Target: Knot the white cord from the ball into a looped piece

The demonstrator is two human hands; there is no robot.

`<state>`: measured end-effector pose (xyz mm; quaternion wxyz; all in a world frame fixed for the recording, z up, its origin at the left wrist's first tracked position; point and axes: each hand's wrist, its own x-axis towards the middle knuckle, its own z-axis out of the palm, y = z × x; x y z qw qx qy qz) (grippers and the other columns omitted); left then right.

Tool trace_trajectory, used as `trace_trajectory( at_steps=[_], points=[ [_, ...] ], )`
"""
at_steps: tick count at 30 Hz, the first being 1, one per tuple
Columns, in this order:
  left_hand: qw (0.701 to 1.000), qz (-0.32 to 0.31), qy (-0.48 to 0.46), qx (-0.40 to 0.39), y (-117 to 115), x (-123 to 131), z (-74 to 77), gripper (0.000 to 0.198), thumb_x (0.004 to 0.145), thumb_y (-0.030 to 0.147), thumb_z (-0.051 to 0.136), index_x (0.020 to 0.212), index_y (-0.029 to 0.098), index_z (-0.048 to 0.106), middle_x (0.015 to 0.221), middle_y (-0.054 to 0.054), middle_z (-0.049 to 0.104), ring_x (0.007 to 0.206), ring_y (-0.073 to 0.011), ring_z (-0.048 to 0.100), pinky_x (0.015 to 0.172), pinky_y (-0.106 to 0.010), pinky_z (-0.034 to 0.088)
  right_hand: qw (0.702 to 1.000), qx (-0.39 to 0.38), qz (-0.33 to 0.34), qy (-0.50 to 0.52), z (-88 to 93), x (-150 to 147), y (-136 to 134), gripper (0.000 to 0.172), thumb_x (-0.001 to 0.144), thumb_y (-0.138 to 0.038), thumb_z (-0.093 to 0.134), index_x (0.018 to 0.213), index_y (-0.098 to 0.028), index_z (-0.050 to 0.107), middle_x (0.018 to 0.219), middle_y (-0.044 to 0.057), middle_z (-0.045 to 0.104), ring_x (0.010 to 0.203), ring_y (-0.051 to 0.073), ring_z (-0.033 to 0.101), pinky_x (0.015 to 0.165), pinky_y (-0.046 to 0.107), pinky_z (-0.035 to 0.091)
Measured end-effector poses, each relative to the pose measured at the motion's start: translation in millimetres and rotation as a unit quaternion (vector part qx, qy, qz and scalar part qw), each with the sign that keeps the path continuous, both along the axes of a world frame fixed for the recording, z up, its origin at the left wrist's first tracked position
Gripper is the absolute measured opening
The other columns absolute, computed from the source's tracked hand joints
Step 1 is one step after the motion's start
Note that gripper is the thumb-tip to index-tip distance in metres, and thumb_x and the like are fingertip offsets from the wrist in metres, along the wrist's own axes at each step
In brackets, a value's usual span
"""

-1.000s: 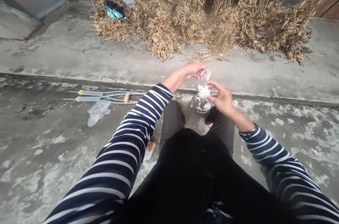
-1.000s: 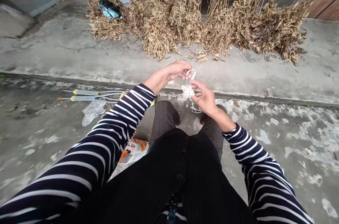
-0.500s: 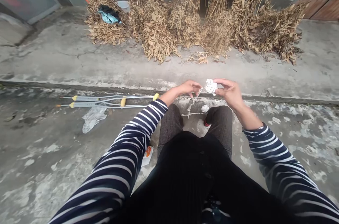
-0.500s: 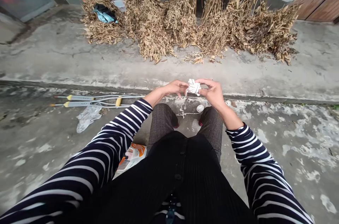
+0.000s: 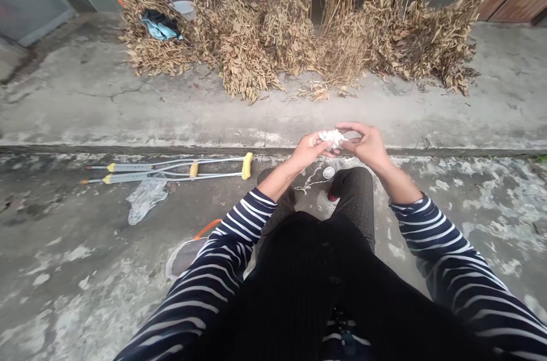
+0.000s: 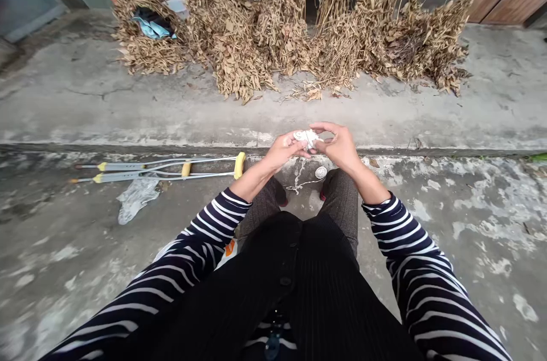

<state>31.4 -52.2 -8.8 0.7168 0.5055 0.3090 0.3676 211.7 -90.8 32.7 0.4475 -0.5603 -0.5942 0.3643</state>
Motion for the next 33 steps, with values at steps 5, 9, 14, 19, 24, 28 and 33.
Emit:
trace_trajectory(
  at_steps=[5,9,14,19,24,28,33],
  points=[
    [0.998,0.059,0.005,0.015,-4,7,-1.2,0.039,0.085,0.027,0.078,0.120,0.015,0.064,0.090,-0.005,0.075,0.074,-0.0139,0.072,0.072,-0.026,0.062,1.000,0.002,-0.019,0.016,-19.2,-1,-2,0.061,0.065,-0.048,0.089,0.117,-0.019,0.075,0.105,0.009,0.075,0.092,0.021,0.067,0.068,0.030,0.059],
    [0.997,0.045,0.048,0.051,-6,8,-4.7,0.043,0.091,0.027,0.069,0.132,0.017,0.058,0.081,-0.002,0.072,0.072,-0.0130,0.071,0.070,-0.022,0.059,0.991,-0.042,-0.001,0.124,-30.8,-5,-5,0.068,0.062,-0.057,0.089,0.116,-0.019,0.074,0.087,0.004,0.074,0.066,0.015,0.063,0.059,0.030,0.056],
    [0.996,0.004,0.063,0.067,-8,5,-3.5,0.060,0.093,0.029,0.067,0.148,0.017,0.046,0.080,-0.002,0.072,0.072,-0.0149,0.073,0.067,-0.022,0.059,0.995,-0.048,0.002,0.089,-22.6,1,-6,0.058,0.058,-0.052,0.093,0.101,-0.017,0.076,0.080,0.003,0.073,0.066,0.014,0.060,0.056,0.026,0.049],
    [0.996,-0.022,0.054,0.073,-8,1,4.2,0.054,0.094,0.037,0.066,0.142,0.015,0.053,0.090,-0.007,0.074,0.074,-0.0153,0.073,0.065,-0.022,0.058,0.996,-0.034,-0.005,0.088,-19.7,4,-7,0.051,0.055,-0.049,0.094,0.088,-0.015,0.075,0.082,0.003,0.073,0.071,0.014,0.060,0.066,0.028,0.051],
    [0.998,-0.024,0.052,0.036,-5,0,-1.4,0.047,0.086,0.030,0.075,0.126,0.010,0.063,0.088,-0.008,0.076,0.074,-0.0154,0.071,0.063,-0.024,0.056,0.967,-0.072,-0.058,0.236,-16.8,3,-8,0.052,0.053,-0.047,0.095,0.092,-0.017,0.076,0.082,0.003,0.074,0.066,0.012,0.060,0.055,0.024,0.050],
    [0.998,-0.008,0.065,0.025,-8,3,-11.5,0.022,0.085,0.027,0.076,0.093,0.008,0.068,0.073,-0.005,0.071,0.060,-0.0107,0.065,0.056,-0.021,0.049,0.949,-0.089,-0.055,0.296,-12.7,4,-8,0.047,0.055,-0.041,0.095,0.092,-0.018,0.075,0.084,0.002,0.073,0.068,0.011,0.062,0.052,0.021,0.050],
    [0.999,-0.051,0.003,-0.012,-8,4,-14.8,0.036,0.085,0.041,0.078,0.097,0.008,0.069,0.076,-0.005,0.071,0.060,-0.0110,0.066,0.056,-0.022,0.050,0.931,-0.102,-0.026,0.350,-19.0,8,-10,0.039,0.063,-0.038,0.092,0.093,-0.021,0.073,0.088,0.001,0.072,0.074,0.011,0.065,0.056,0.018,0.052]
  ],
)
